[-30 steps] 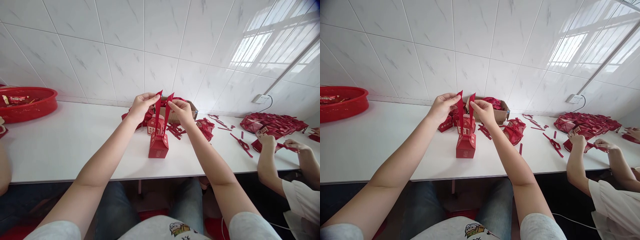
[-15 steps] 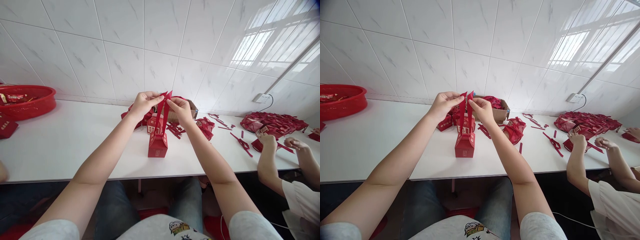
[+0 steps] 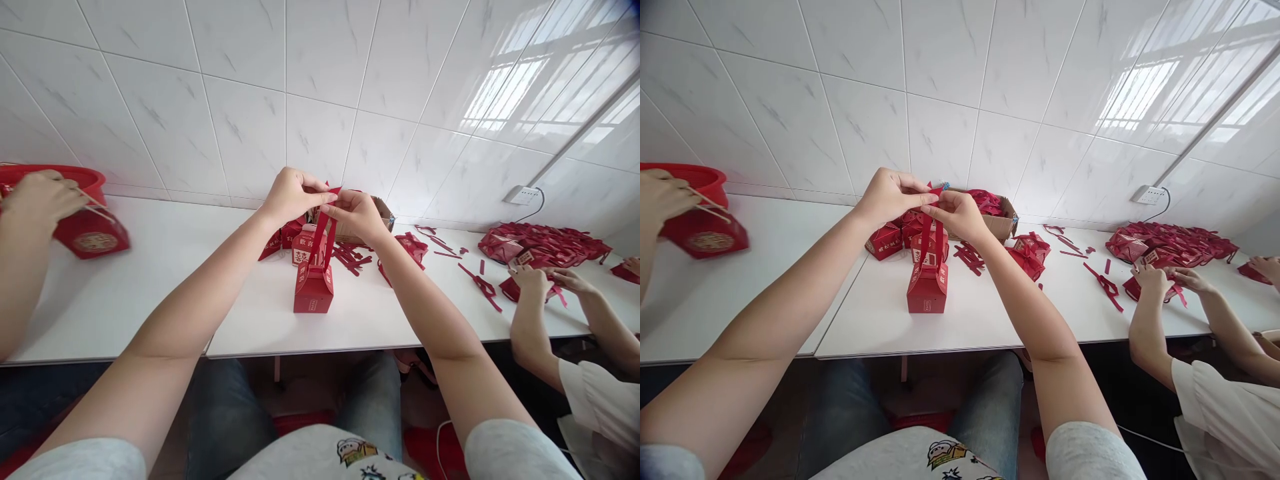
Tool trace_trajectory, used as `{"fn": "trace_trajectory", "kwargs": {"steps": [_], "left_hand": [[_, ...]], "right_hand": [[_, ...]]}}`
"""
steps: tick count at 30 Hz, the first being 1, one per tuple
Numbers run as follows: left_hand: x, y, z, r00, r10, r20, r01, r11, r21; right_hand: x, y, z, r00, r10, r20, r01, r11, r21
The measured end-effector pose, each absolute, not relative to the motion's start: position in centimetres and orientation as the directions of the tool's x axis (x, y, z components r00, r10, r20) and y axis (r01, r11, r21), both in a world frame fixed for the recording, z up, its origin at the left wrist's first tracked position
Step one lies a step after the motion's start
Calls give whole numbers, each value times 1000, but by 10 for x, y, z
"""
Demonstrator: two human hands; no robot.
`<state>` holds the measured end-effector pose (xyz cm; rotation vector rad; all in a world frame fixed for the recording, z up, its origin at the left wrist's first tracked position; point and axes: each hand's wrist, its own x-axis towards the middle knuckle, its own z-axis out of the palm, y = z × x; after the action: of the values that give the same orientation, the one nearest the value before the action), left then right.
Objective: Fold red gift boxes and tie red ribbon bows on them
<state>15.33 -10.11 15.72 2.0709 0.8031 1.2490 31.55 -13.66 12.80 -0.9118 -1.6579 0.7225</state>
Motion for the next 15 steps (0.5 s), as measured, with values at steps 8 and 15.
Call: {"fn": "trace_trajectory", "kwargs": {"steps": [8, 15], "left_hand": [[151, -96, 153, 369, 817, 444, 53, -495, 867], [149, -97, 139, 325, 791, 518, -42, -535, 844]], "right_hand": [[314, -132, 133, -148, 854, 498, 311, 519, -796], [315, -130, 128, -187, 883, 430, 186, 461, -868]]}}
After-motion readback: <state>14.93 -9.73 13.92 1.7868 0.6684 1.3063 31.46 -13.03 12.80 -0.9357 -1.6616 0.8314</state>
